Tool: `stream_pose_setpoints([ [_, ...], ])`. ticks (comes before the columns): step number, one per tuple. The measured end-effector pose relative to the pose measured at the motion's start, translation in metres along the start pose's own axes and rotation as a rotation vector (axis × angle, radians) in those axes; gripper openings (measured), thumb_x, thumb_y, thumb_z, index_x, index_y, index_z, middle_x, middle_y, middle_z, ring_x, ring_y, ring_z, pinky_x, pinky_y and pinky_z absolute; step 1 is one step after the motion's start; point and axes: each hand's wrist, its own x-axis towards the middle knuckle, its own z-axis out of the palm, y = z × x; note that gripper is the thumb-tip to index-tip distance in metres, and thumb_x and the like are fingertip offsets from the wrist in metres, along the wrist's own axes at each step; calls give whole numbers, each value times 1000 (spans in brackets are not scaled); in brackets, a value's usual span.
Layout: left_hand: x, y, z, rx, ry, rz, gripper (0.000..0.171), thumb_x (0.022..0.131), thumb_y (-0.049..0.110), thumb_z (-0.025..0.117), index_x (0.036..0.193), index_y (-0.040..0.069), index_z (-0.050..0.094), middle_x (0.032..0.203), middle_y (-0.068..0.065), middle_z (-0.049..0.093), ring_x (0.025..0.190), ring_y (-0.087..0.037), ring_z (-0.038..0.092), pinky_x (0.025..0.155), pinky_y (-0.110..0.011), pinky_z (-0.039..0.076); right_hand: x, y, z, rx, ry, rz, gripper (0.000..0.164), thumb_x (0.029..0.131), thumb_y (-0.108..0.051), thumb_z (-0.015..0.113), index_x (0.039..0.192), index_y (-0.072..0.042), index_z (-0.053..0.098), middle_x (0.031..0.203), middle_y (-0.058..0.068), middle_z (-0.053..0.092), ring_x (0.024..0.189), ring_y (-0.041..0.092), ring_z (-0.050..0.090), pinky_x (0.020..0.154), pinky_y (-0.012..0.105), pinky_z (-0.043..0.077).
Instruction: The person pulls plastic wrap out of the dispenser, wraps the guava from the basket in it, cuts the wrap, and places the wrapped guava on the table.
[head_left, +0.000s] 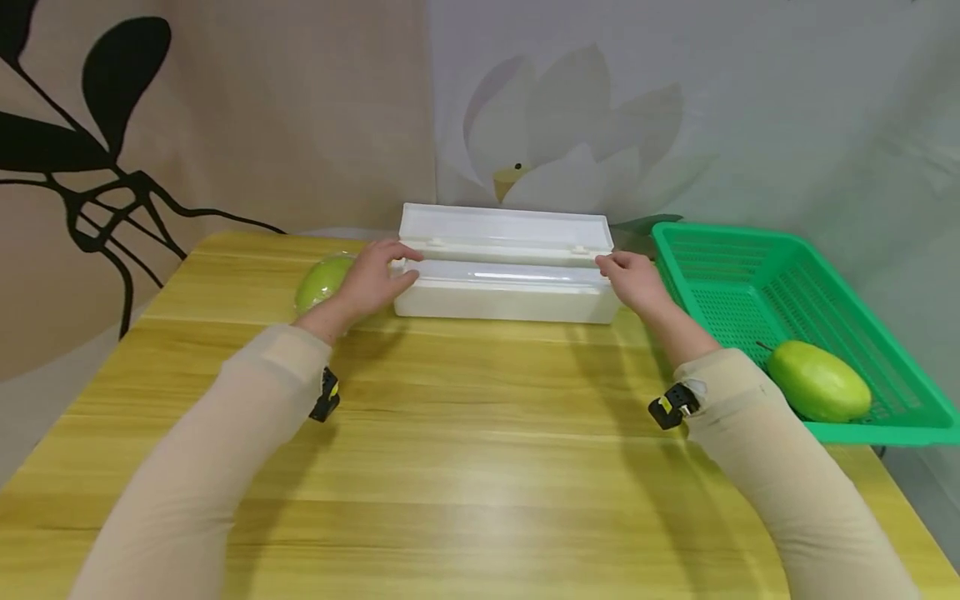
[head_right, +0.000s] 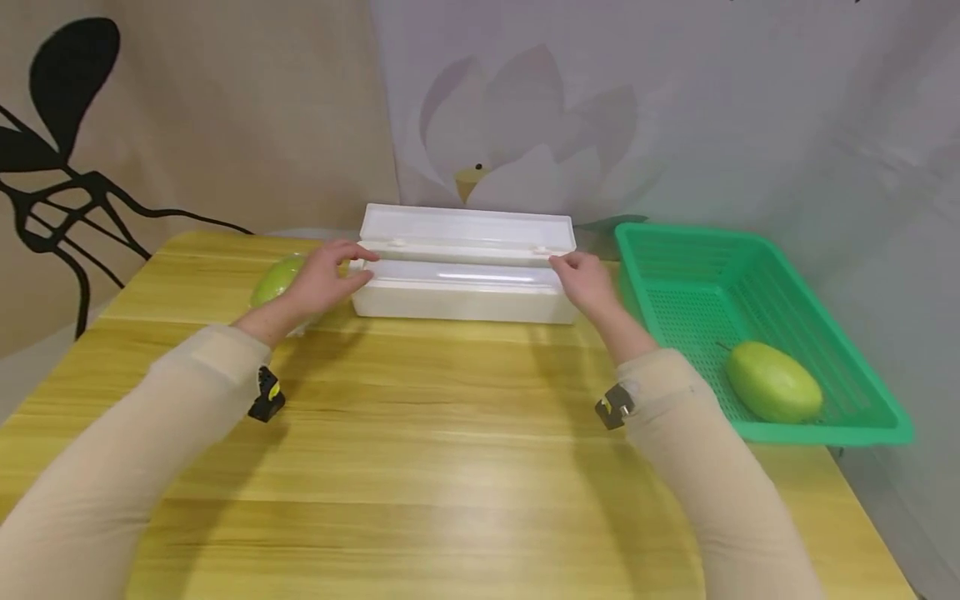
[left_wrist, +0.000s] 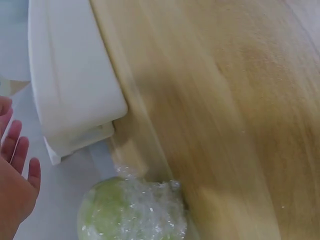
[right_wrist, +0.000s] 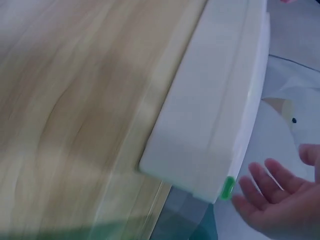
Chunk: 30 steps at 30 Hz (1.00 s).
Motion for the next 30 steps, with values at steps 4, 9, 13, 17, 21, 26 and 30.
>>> stream_pose_setpoints([
  [4,-1,-5,2,80,-15,18,33,91,15,56,121,0,59,130,-20,52,127,-39,39,111,-50,27,3,6,2,-184,-31,-60,48,101,-26,35,136,5,42,142,25,40,131,41,35,108,53,32],
  [9,-6,-9,4,197,-68,27,27,93,16,56,115,4,64,126,-17,57,124,-35,42,110,-58,23,1,11,6,-417,-44,-88,42,99,-21,38,133,2,48,142,27,39,132,50,26,104,62,28],
  [13,-8,-9,6,231,-65,25,23,93,14,56,113,8,65,123,-15,59,122,-33,45,110,-63,19,-1,14,7,-471,-17,-69,39,97,-19,40,129,-2,54,140,26,41,129,51,27,99,62,31],
  [17,-8,-7,7,227,-46,38,23,92,15,57,112,7,65,118,-15,62,117,-32,48,109,-55,28,-1,15,6,-479,23,-81,34,96,-17,44,123,-3,59,136,26,46,126,50,31,96,61,34],
  [21,-4,-5,9,222,-43,41,25,93,17,56,113,6,65,112,-16,64,109,-32,50,99,-47,38,2,18,4,-471,50,-99,29,95,-18,50,116,-3,64,127,25,55,124,48,36,96,59,36],
  [26,2,-3,11,212,-32,8,20,92,15,58,107,6,69,104,-14,64,103,-31,51,92,-44,41,9,23,1,-410,82,-121,24,93,-17,57,109,-3,68,119,25,60,121,46,41,98,55,38],
  [30,4,-3,9,186,-44,-30,19,92,14,58,104,4,69,102,-14,64,103,-30,51,93,-43,41,13,25,1,-374,84,-137,22,92,-15,58,105,-1,68,119,27,58,119,45,42,99,53,38],
])
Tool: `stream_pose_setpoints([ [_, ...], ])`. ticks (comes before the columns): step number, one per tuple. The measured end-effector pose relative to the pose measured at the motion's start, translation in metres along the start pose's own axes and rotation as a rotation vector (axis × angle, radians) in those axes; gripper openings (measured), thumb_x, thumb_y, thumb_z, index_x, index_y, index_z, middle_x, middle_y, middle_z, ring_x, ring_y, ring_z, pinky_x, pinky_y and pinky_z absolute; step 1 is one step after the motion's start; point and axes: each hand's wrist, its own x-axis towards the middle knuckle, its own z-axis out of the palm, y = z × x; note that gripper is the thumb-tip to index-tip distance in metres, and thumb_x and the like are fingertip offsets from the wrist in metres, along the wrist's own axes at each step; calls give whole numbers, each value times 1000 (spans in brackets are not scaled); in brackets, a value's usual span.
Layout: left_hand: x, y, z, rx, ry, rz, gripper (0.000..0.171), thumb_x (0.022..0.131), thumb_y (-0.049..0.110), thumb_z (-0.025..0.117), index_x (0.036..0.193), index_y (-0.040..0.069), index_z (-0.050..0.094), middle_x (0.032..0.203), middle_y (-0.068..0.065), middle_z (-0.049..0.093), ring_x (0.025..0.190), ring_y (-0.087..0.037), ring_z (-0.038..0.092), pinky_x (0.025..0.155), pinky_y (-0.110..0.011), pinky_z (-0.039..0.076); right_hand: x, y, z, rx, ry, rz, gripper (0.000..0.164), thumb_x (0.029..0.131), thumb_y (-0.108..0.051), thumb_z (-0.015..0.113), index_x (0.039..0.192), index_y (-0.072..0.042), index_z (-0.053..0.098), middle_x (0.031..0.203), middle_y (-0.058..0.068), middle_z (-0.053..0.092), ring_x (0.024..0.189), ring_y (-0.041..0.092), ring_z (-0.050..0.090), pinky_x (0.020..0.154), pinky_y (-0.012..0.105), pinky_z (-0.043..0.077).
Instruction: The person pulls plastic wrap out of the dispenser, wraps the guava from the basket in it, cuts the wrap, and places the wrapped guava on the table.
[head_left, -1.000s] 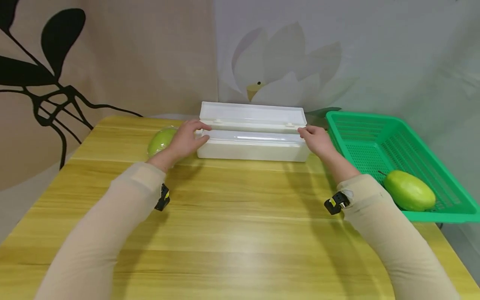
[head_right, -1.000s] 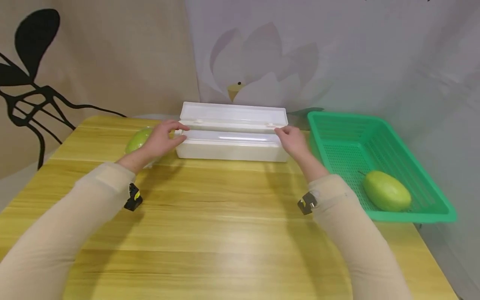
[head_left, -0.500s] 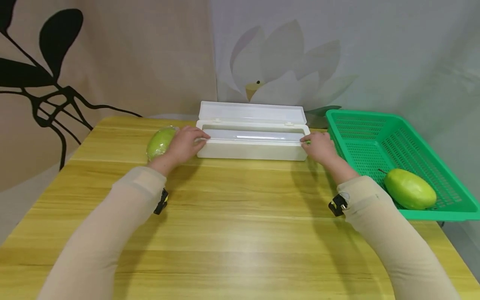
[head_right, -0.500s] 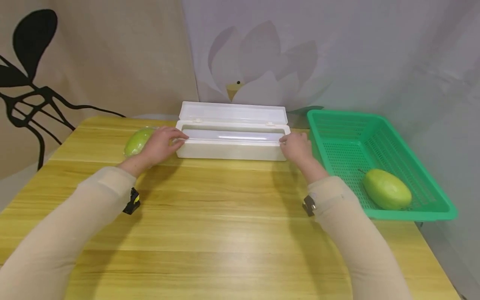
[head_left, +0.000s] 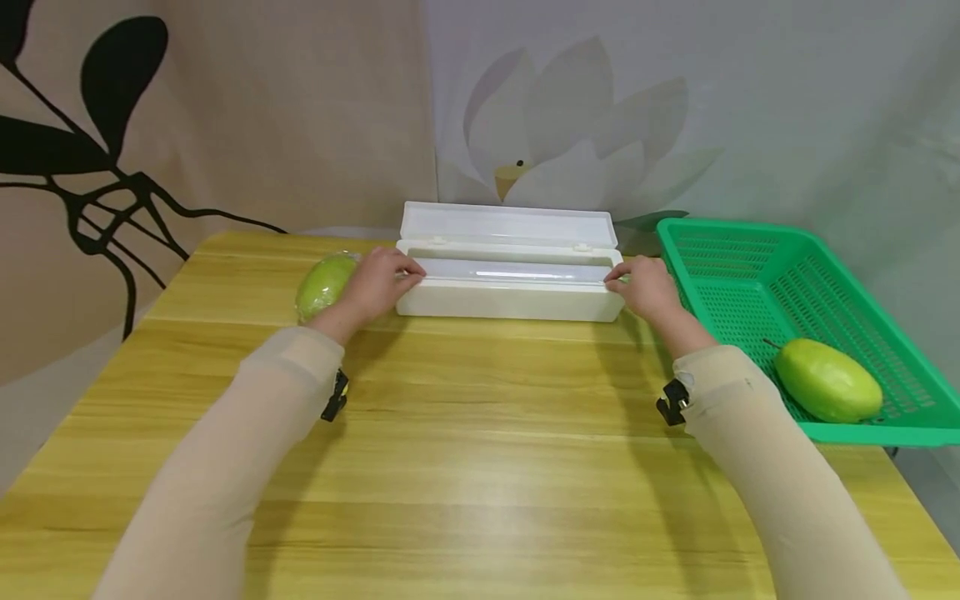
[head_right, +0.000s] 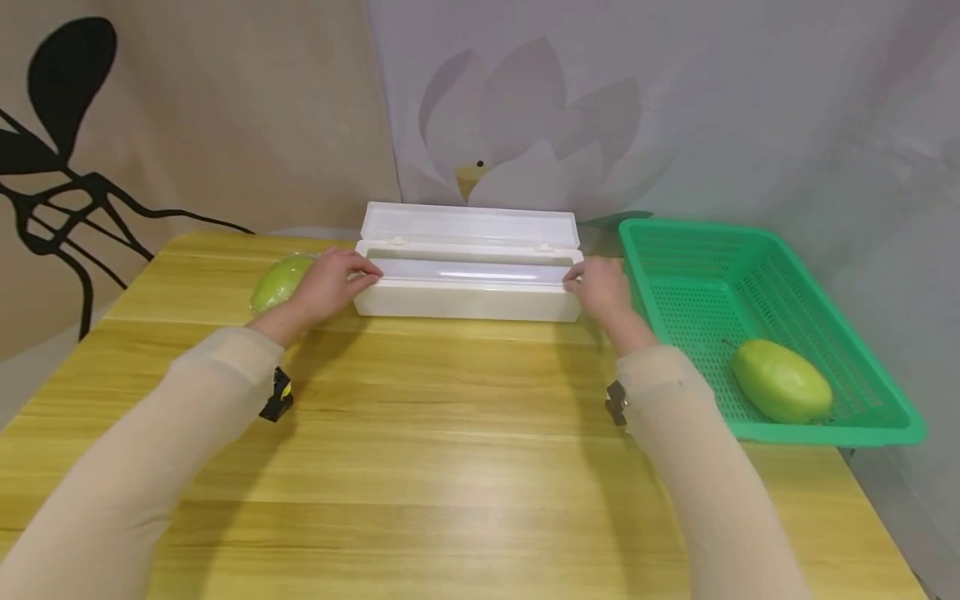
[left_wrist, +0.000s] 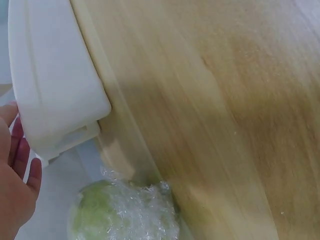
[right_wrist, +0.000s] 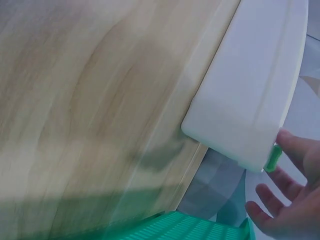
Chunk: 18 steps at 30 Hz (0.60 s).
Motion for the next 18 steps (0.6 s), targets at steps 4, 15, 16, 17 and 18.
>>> stream_pose_setpoints([
  [4,3,-1,0,-32,-10,-18,20,93,15,57,104,2,68,101,-14,64,102,-29,49,92,-43,41,3,2,2,15,16,-24,20,92,-12,57,102,1,68,113,28,59,114,44,44,100,51,37],
  [15,11,1,3,53,-4,-29,22,97,18,50,103,1,62,101,-15,62,99,-29,49,88,-41,43,13,-1,9,-141,-2,-42,27,98,-12,40,105,9,56,116,30,48,110,44,38,92,52,40],
  [16,12,2,3,60,-9,-34,23,97,18,48,104,1,61,103,-15,62,100,-29,48,89,-41,43,13,-2,9,-139,1,-35,27,98,-12,40,106,9,55,116,30,47,109,43,38,90,51,41],
  [17,13,3,3,61,-11,-38,23,98,19,46,105,1,59,103,-15,61,100,-29,48,89,-41,43,14,-3,8,-134,8,-33,27,99,-12,39,106,9,54,115,29,47,109,42,39,89,51,42],
  [18,14,3,3,59,-18,-45,23,99,18,45,105,1,58,104,-15,60,100,-29,48,89,-41,43,14,-3,8,-126,15,-28,27,99,-12,39,107,9,54,115,28,46,108,41,39,88,51,44],
])
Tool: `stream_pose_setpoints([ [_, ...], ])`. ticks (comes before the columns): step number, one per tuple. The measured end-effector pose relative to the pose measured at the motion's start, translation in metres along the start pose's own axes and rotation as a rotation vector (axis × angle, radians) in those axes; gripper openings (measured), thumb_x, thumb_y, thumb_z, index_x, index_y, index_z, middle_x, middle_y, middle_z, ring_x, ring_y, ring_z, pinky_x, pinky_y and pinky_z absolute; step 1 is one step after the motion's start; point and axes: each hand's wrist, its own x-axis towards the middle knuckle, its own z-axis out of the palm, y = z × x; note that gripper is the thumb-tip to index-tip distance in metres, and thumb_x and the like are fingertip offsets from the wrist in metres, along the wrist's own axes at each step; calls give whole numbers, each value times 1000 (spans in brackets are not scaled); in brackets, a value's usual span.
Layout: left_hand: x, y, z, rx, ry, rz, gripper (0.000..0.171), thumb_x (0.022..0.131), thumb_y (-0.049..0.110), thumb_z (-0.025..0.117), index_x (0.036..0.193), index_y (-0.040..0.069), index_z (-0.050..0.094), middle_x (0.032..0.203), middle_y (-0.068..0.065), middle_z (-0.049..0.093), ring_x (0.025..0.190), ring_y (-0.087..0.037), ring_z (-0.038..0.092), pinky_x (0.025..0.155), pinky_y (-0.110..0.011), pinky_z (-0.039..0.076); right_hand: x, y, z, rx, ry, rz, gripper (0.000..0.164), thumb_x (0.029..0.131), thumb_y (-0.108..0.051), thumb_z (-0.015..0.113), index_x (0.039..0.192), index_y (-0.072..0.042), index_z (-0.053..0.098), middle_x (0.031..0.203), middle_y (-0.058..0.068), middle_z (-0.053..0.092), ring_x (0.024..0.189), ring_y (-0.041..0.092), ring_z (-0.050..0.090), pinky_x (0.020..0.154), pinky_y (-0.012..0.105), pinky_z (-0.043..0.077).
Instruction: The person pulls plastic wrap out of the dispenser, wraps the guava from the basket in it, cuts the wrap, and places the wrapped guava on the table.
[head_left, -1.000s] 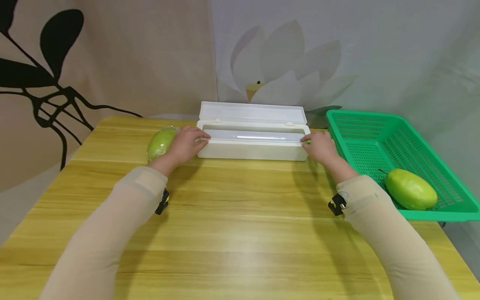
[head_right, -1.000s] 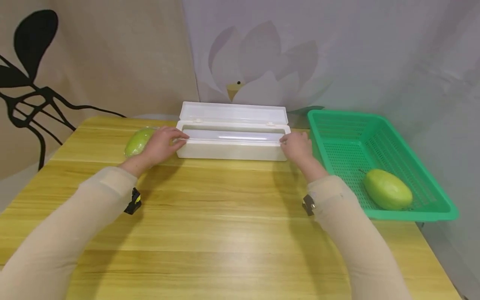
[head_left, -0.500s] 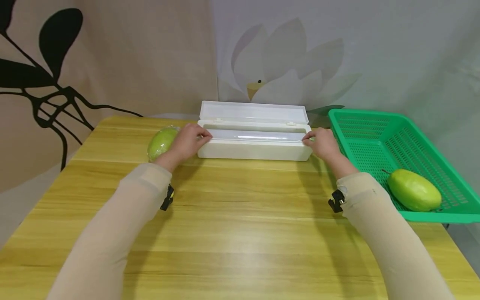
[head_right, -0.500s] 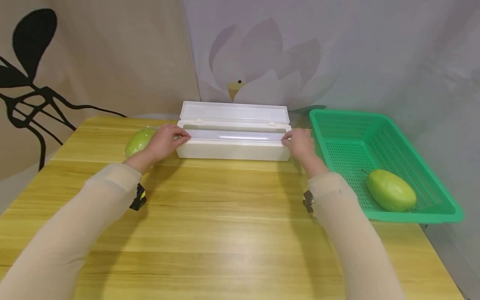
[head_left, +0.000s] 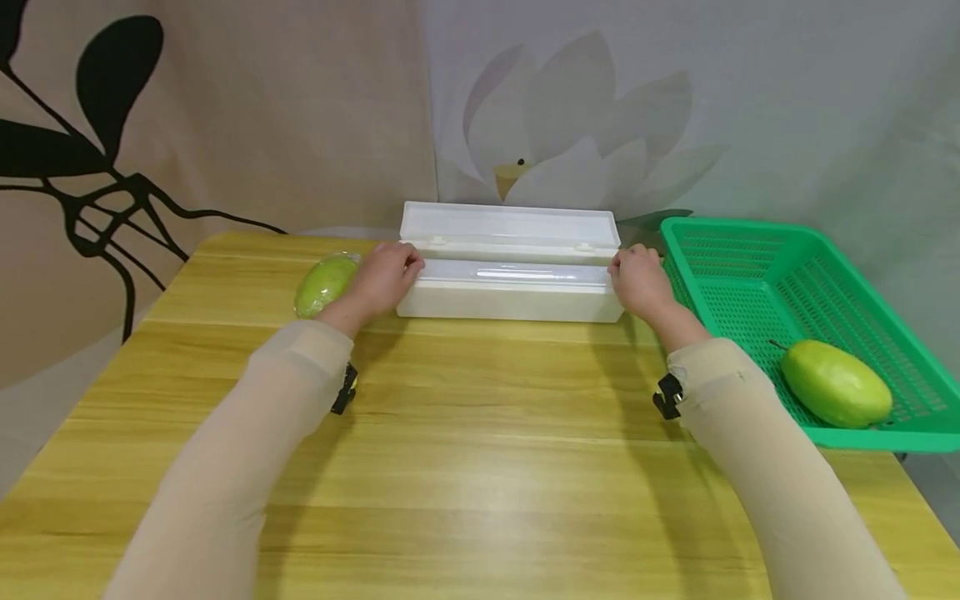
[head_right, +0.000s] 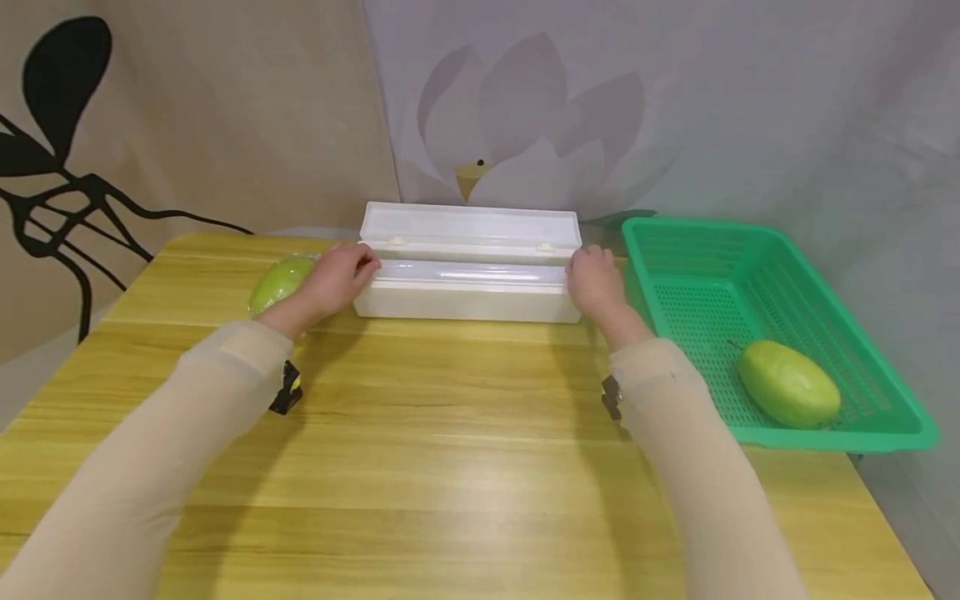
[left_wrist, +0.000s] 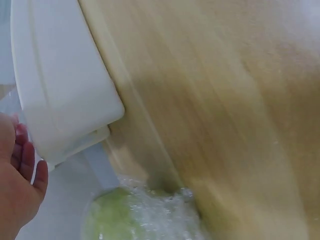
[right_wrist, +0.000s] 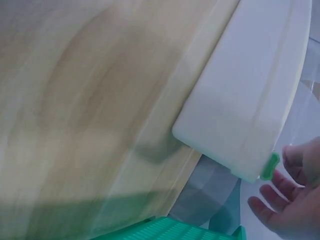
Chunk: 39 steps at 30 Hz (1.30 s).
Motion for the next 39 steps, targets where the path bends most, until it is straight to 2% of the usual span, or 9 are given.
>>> stream_pose_setpoints([
  [6,3,1,-3,-2,-40,2,21,93,11,42,104,0,56,105,-15,56,102,-29,45,90,-41,41,7,-3,-7,22,9,29,26,100,-13,38,111,5,52,109,24,52,101,37,47,81,49,48],
  [11,8,3,-6,-2,60,23,21,94,5,45,108,-2,59,103,-19,60,99,-33,51,87,-43,45,14,-3,-13,53,-28,67,20,101,-17,35,110,-3,47,95,20,61,83,33,55,66,40,46],
  [18,11,3,-12,101,123,-41,19,93,17,57,102,5,69,94,-14,63,93,-30,56,80,-41,47,18,-2,-18,357,-17,141,25,98,-18,41,103,2,55,105,21,67,72,18,60,58,23,41],
  [22,10,3,-14,101,93,-97,22,94,21,55,105,8,68,94,-12,67,90,-28,59,76,-40,47,18,-2,-18,527,26,218,27,93,-20,51,97,5,60,87,17,71,54,4,59,55,18,46],
  [26,11,7,-17,-76,59,-174,25,94,20,54,106,4,68,103,-14,68,94,-26,60,83,-38,49,21,-5,-17,664,59,317,20,89,-14,58,94,6,59,59,0,62,45,2,56,52,16,50],
  [29,12,10,-20,-294,48,-255,26,93,20,56,104,-1,68,99,-14,68,87,-21,60,78,-30,50,23,-8,-18,769,47,429,21,88,-11,58,101,5,58,58,-5,55,45,4,55,52,17,52],
  [32,14,15,-22,-520,45,-373,31,93,23,57,103,-4,67,80,-6,67,72,-12,58,66,-19,48,27,-10,-20,859,4,539,24,89,-11,55,109,2,55,61,-3,53,46,5,55,54,17,53],
  [36,17,20,-22,-757,99,-559,32,90,20,59,109,-5,65,63,7,58,58,-3,54,58,-12,46,34,-8,-20,995,-41,646,14,91,-12,54,102,-3,55,56,-4,54,47,4,56,54,15,52],
  [39,20,22,-19,-934,174,-667,28,86,9,62,110,-5,64,63,6,57,55,-4,54,57,-13,48,38,-7,-19,1118,-43,696,6,92,-12,54,91,-6,54,53,-4,55,47,5,57,54,14,52],
])
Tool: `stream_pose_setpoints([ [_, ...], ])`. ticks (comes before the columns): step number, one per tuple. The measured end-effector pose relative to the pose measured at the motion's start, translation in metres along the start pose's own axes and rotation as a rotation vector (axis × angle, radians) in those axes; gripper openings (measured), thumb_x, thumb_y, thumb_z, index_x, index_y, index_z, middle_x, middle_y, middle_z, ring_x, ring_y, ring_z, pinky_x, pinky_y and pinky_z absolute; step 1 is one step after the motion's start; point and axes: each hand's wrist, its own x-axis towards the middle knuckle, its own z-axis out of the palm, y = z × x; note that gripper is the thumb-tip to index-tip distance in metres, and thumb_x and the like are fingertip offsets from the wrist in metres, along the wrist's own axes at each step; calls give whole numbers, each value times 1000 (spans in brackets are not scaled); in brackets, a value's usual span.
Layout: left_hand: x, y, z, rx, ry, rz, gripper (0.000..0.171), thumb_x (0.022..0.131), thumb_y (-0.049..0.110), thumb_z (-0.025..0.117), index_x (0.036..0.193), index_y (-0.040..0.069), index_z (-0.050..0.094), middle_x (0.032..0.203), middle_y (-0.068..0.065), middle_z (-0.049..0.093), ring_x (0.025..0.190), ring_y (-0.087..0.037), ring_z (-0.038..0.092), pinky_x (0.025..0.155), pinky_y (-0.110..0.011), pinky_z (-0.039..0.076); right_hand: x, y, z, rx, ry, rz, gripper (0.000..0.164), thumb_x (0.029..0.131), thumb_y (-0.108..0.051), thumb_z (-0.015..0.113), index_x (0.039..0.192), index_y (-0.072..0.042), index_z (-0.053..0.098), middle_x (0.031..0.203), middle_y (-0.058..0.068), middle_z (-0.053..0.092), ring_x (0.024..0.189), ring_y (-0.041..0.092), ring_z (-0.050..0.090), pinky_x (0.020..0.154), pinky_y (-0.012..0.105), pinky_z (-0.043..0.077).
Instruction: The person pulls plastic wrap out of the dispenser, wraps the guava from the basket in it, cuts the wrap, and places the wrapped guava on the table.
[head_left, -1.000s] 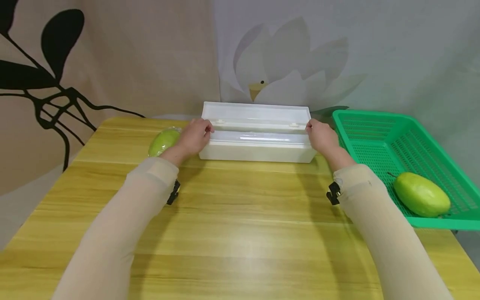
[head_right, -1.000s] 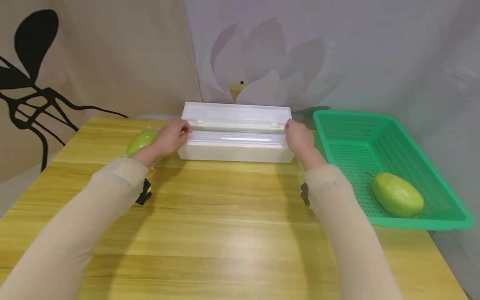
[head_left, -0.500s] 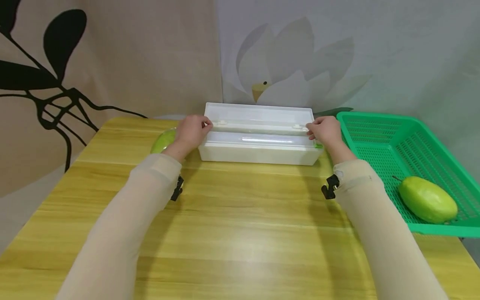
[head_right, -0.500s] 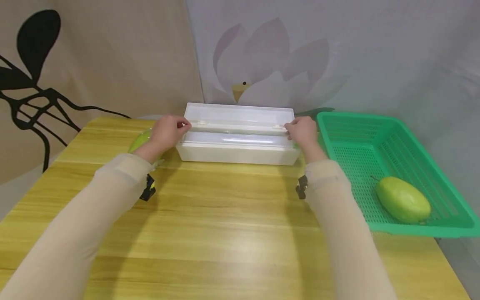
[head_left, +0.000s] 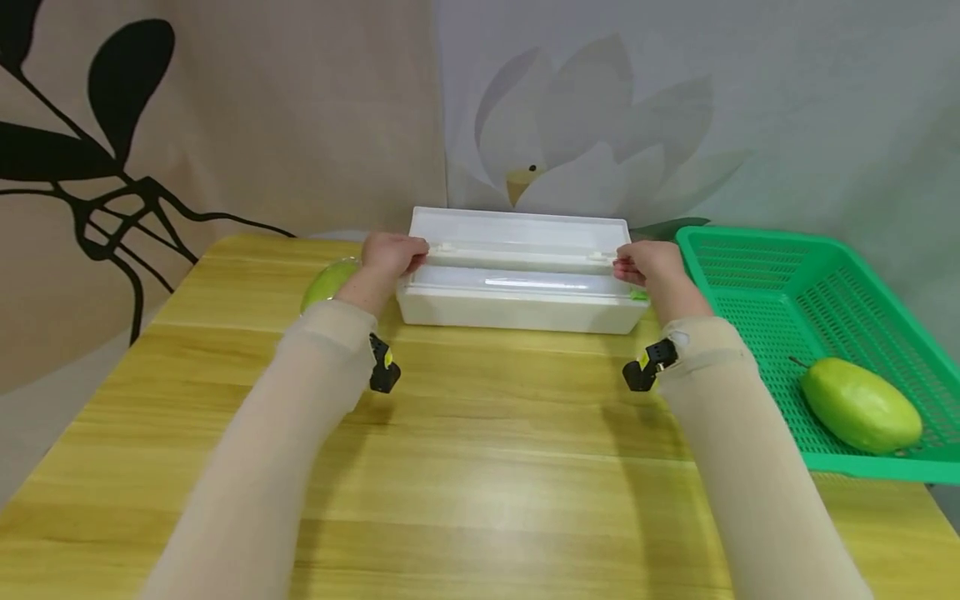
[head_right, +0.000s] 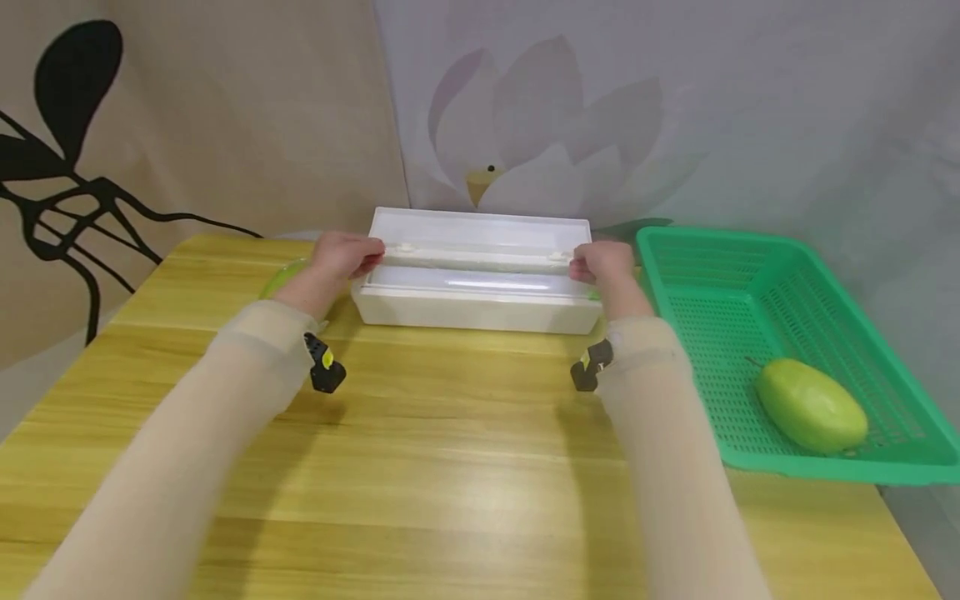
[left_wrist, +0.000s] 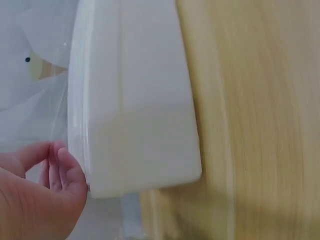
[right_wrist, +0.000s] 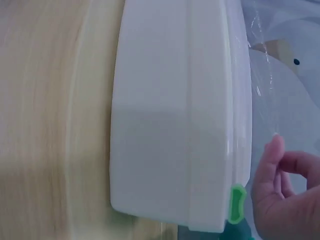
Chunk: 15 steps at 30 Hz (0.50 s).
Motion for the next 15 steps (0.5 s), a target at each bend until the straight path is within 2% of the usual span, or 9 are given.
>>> stream_pose_setpoints([
  [2,-1,1,2,-111,22,-47,22,84,5,62,105,-3,64,65,2,58,55,-6,54,57,-14,49,-4,0,-2,84,-3,13,5,92,-12,54,91,-7,54,54,-4,56,48,5,57,55,14,52],
  [5,1,5,2,-274,39,-116,19,82,0,63,101,-1,63,63,0,59,53,-7,55,54,-14,49,-12,-2,-4,194,-12,10,13,92,-11,55,104,-5,56,58,-3,57,52,5,58,57,13,53],
  [7,2,8,0,-334,46,-146,21,82,-1,64,103,0,63,61,1,58,53,-7,55,53,-14,49,-17,-4,-6,249,-25,-5,20,92,-9,54,111,-4,55,60,-2,57,53,6,58,58,13,53],
  [9,1,12,-3,-380,52,-169,28,82,-2,65,110,0,63,58,1,58,52,-7,55,52,-13,49,-21,-6,-7,290,-36,-17,21,92,-6,54,112,-2,55,59,-1,57,52,6,58,56,13,53],
  [13,-6,19,-6,-407,44,-173,37,83,0,64,120,1,61,60,1,59,56,-7,56,55,-13,49,-28,-10,-11,332,-42,-36,6,92,-3,52,96,-4,55,57,0,57,52,6,57,55,13,52],
  [15,-9,23,-8,-411,43,-173,38,84,1,64,122,2,60,64,1,59,58,-7,56,56,-13,49,-31,-12,-14,348,-42,-37,4,92,-4,52,91,-6,55,58,0,57,52,7,57,55,14,52],
])
